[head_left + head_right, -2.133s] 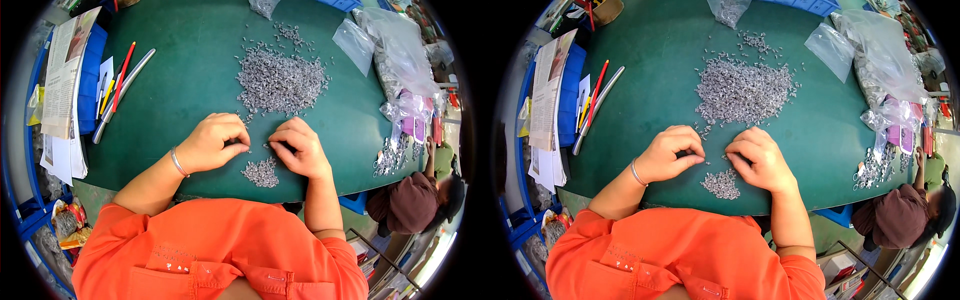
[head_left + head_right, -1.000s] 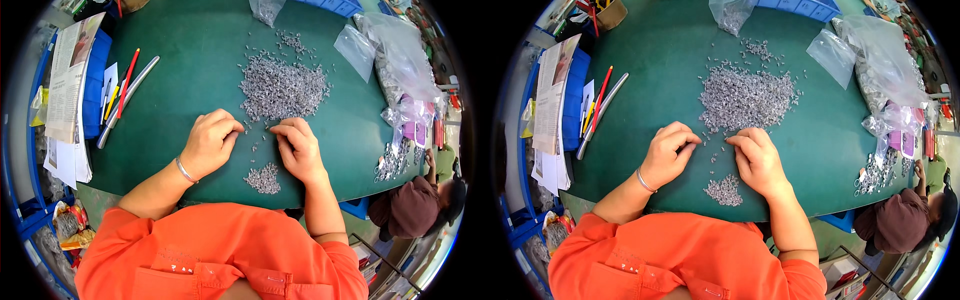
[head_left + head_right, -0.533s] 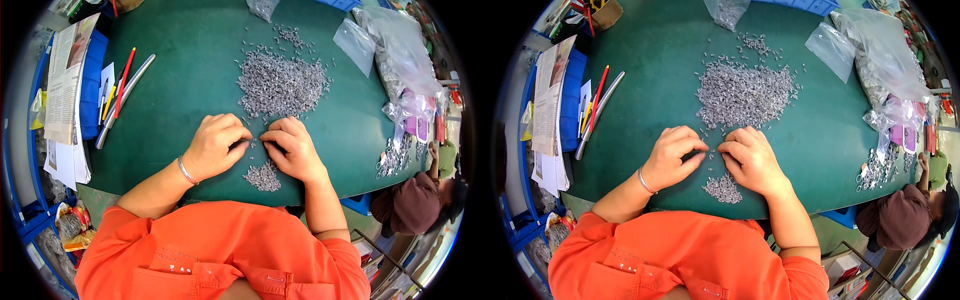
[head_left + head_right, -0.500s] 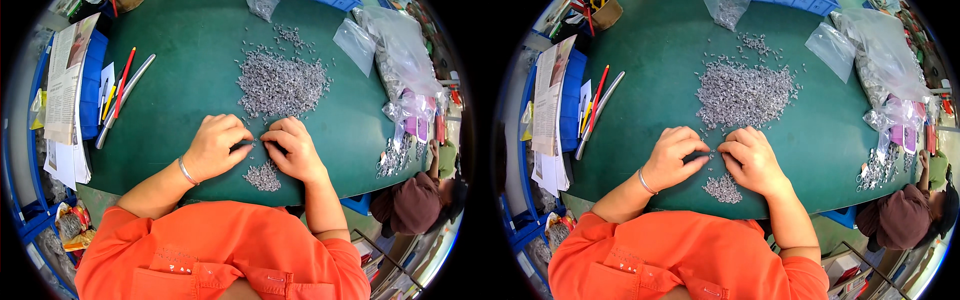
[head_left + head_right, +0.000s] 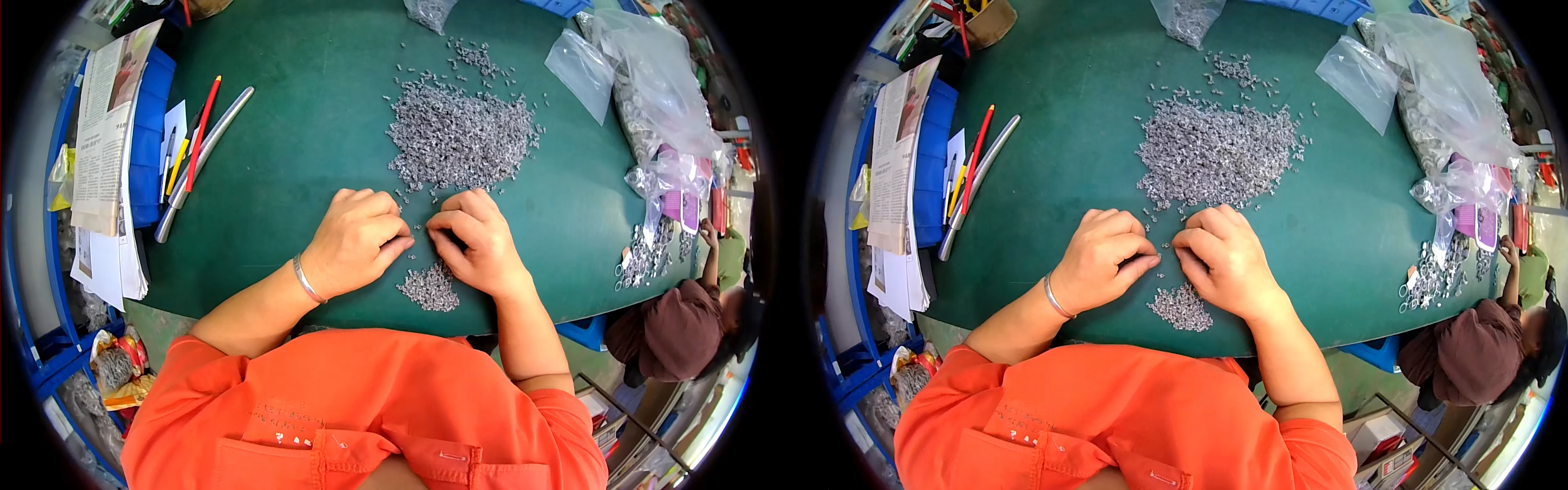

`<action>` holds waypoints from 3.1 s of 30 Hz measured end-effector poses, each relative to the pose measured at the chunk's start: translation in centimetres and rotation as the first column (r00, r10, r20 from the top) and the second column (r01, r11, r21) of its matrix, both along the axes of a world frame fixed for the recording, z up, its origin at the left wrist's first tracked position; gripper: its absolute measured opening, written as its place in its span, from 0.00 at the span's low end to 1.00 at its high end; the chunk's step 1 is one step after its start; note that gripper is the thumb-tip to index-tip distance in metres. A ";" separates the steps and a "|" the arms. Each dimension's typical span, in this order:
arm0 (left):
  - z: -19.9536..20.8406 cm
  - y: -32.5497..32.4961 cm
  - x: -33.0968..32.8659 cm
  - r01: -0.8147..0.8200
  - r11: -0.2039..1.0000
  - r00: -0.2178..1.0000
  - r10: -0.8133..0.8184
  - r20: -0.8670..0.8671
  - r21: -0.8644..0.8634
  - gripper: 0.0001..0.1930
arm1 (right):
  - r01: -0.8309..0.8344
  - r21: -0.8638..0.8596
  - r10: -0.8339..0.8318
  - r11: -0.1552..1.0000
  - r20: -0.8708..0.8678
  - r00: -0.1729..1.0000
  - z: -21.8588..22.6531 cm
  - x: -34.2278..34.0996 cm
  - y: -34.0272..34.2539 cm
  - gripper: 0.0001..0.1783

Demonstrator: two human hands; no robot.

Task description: The person sorts small metal parts on a table by hand, handles metal lock components, and opens a plastic bag.

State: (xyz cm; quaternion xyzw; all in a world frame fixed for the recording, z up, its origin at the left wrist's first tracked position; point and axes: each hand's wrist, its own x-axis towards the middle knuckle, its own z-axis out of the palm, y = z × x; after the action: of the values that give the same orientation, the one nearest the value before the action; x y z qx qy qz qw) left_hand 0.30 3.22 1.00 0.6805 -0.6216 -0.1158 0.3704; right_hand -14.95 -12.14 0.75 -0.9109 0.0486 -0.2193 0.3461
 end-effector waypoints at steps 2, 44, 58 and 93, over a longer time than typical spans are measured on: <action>0.1 0.0 0.0 -0.002 1.000 1.000 0.002 -0.011 0.004 0.05 | 0.028 0.006 -0.028 1.000 0.006 1.000 0.1 0.1 0.1 0.08; 0.0 0.1 0.3 -0.052 0.998 0.999 0.052 0.013 0.018 0.06 | -0.063 -0.035 0.060 0.997 -0.097 0.994 1.0 -0.6 -0.3 0.09; 0.0 0.3 0.3 0.064 0.998 0.998 -0.064 -0.018 0.001 0.05 | -0.042 -0.032 0.038 0.999 -0.117 0.992 1.1 -0.9 -0.8 0.08; 0.1 -0.2 -0.3 -0.010 1.000 1.000 0.010 -0.007 -0.012 0.06 | 0.075 0.026 -0.075 0.997 0.015 0.997 0.5 -0.6 -1.0 0.09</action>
State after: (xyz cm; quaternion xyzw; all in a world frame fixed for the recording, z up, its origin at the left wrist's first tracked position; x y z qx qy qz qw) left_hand 0.01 3.01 1.13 0.6809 -0.6175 -0.1127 0.3772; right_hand -15.59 -13.18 1.24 -0.9023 0.0829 -0.2386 0.3494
